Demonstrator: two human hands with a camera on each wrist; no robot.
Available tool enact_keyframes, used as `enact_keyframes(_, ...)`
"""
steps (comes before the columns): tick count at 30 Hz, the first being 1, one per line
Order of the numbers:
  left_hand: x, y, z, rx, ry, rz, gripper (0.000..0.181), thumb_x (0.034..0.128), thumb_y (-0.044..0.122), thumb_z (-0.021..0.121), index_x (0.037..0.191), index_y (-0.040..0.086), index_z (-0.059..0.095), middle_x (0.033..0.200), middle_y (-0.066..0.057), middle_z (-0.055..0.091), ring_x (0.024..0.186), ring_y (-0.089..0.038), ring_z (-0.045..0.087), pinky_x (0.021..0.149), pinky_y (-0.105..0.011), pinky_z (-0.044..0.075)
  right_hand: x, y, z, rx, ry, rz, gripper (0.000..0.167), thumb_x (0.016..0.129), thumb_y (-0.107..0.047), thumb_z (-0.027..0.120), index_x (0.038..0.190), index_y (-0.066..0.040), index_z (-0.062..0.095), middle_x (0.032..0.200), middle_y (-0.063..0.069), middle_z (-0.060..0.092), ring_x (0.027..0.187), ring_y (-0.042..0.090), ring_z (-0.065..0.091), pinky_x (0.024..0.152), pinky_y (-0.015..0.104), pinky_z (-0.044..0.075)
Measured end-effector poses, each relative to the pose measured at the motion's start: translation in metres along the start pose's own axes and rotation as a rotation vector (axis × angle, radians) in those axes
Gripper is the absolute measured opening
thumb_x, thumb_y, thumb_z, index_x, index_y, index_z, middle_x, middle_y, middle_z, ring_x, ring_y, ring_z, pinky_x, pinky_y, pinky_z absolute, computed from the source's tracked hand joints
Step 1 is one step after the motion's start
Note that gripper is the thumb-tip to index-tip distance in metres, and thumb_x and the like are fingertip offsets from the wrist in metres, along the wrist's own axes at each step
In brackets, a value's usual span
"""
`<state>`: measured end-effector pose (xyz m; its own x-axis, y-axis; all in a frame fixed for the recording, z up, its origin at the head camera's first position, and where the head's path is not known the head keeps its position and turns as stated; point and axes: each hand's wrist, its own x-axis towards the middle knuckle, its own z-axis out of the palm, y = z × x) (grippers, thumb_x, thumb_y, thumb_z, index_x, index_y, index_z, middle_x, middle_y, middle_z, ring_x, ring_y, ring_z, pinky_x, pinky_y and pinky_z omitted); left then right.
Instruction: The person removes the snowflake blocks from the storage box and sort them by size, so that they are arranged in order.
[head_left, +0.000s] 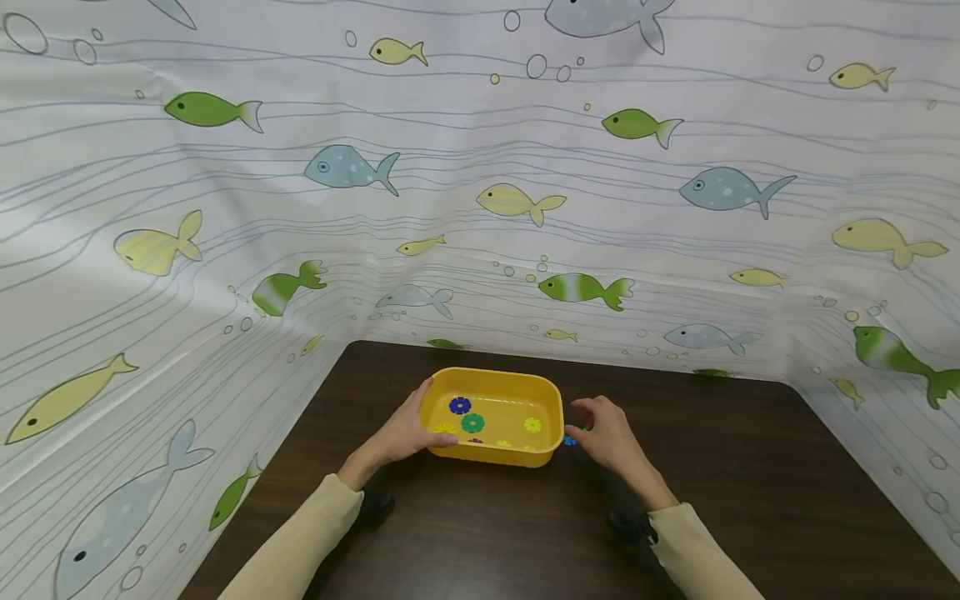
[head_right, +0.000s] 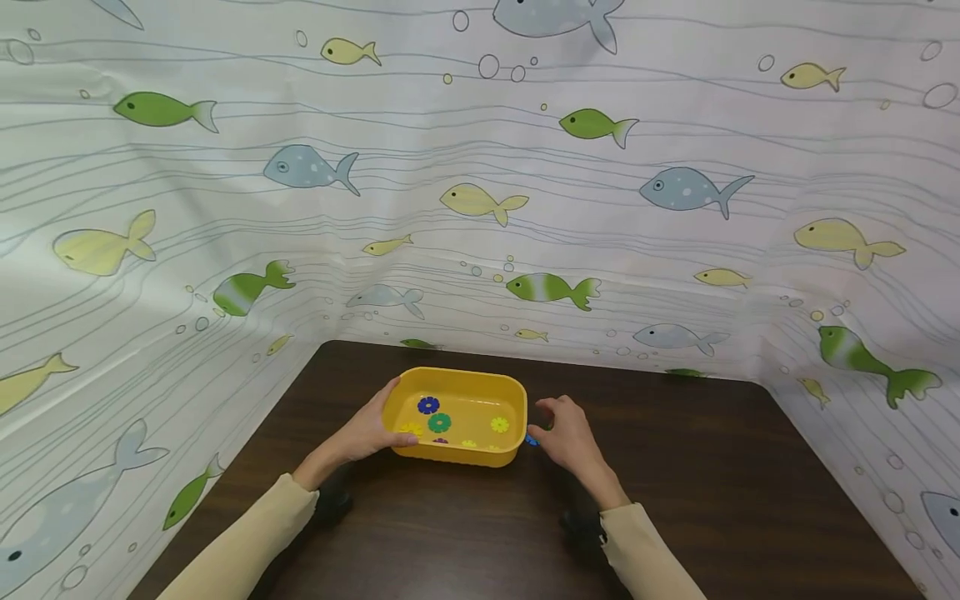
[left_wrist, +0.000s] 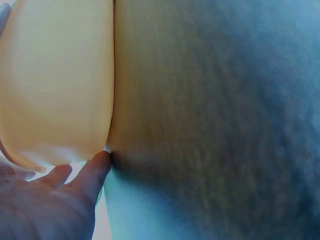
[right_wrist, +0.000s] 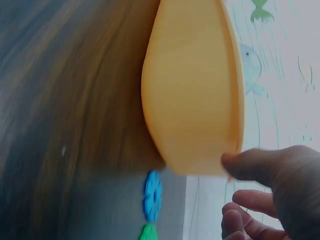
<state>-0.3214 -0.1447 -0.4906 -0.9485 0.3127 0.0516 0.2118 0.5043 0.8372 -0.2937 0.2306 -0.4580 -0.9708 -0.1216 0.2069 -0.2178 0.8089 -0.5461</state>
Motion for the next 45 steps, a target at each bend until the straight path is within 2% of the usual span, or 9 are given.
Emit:
enact_keyframes(4,-0.001,0.0,0.001,0.0,0.0,-0.002,0.121,0.0863,0.035,0.092,0.175,0.01,0.014,0.16,-0.023,0.044,0.117,-0.025,0.061,0.112,-0.045,0.059,0.001,-0.011,0.006,-0.012,0.011,-0.057,0.037,0.091,-0.004,0.083,0.126,0.004,0.076,0.105,0.014,0.068,0.086,0.019,0.059,0.08,0.039,0.063)
enact_keyframes(9,-0.001,0.0,0.0,-0.017,0.004,0.008,0.12,0.0856,0.035,0.093,0.174,0.012,0.016,0.157,-0.02,0.046,0.114,-0.023,0.061,0.108,-0.041,0.059,0.005,-0.025,0.009,-0.002,0.055,-0.103,0.033,0.09,0.004,0.076,0.122,0.007,0.077,0.1,0.014,0.067,0.083,0.019,0.057,0.077,0.034,0.062)
enact_keyframes(15,-0.001,0.0,0.001,-0.035,-0.002,0.019,0.12,0.085,0.035,0.094,0.174,0.014,0.017,0.154,-0.02,0.047,0.114,-0.024,0.06,0.1,-0.031,0.058,0.012,-0.045,0.017,-0.006,0.041,-0.135,0.033,0.091,-0.004,0.081,0.122,0.006,0.078,0.103,0.015,0.07,0.084,0.021,0.059,0.074,0.03,0.059)
enact_keyframes(19,-0.001,-0.001,0.003,-0.031,-0.002,0.025,0.123,0.083,0.037,0.095,0.175,0.012,0.016,0.154,-0.022,0.047,0.113,-0.024,0.061,0.095,-0.027,0.056,0.018,-0.058,0.027,-0.005,0.001,-0.163,0.035,0.092,-0.01,0.084,0.122,0.006,0.078,0.105,0.016,0.073,0.087,0.024,0.063,0.079,0.035,0.06)
enact_keyframes(27,-0.001,0.002,0.004,-0.057,0.007,0.012,0.12,0.0847,0.033,0.094,0.174,0.014,0.017,0.155,-0.02,0.046,0.114,-0.024,0.061,0.103,-0.036,0.06,0.032,-0.081,0.049,-0.011,-0.079,-0.184,0.036,0.092,-0.014,0.086,0.122,0.005,0.078,0.107,0.016,0.075,0.087,0.02,0.061,0.082,0.04,0.06)
enact_keyframes(37,-0.003,0.004,0.002,-0.033,0.017,0.001,0.119,0.086,0.034,0.092,0.174,0.012,0.016,0.16,-0.021,0.045,0.116,-0.022,0.061,0.106,-0.04,0.06,0.046,-0.101,0.075,0.019,-0.211,-0.2,0.037,0.091,-0.012,0.086,0.122,0.007,0.078,0.115,0.021,0.078,0.101,0.031,0.072,0.094,0.05,0.065)
enact_keyframes(41,-0.004,0.004,0.003,-0.026,0.022,-0.007,0.12,0.0859,0.036,0.092,0.175,0.012,0.016,0.162,-0.022,0.043,0.117,-0.023,0.061,0.106,-0.039,0.06,0.051,-0.105,0.083,0.028,-0.281,-0.168,0.035,0.092,-0.011,0.086,0.121,0.006,0.079,0.119,0.023,0.079,0.105,0.034,0.074,0.097,0.052,0.065)
enact_keyframes(43,-0.004,0.005,0.003,-0.027,0.024,-0.006,0.12,0.0858,0.037,0.093,0.175,0.012,0.016,0.163,-0.022,0.043,0.118,-0.024,0.061,0.106,-0.04,0.06,0.053,-0.107,0.085,0.021,-0.305,-0.135,0.033,0.092,-0.013,0.087,0.119,0.005,0.08,0.117,0.021,0.08,0.101,0.03,0.073,0.096,0.051,0.065)
enact_keyframes(45,-0.005,0.005,0.003,-0.025,0.026,-0.008,0.12,0.0858,0.037,0.093,0.175,0.013,0.016,0.163,-0.022,0.043,0.118,-0.025,0.061,0.107,-0.042,0.06,0.056,-0.109,0.087,0.011,-0.324,-0.109,0.031,0.091,-0.014,0.088,0.116,0.003,0.081,0.109,0.017,0.08,0.092,0.024,0.069,0.09,0.045,0.065)
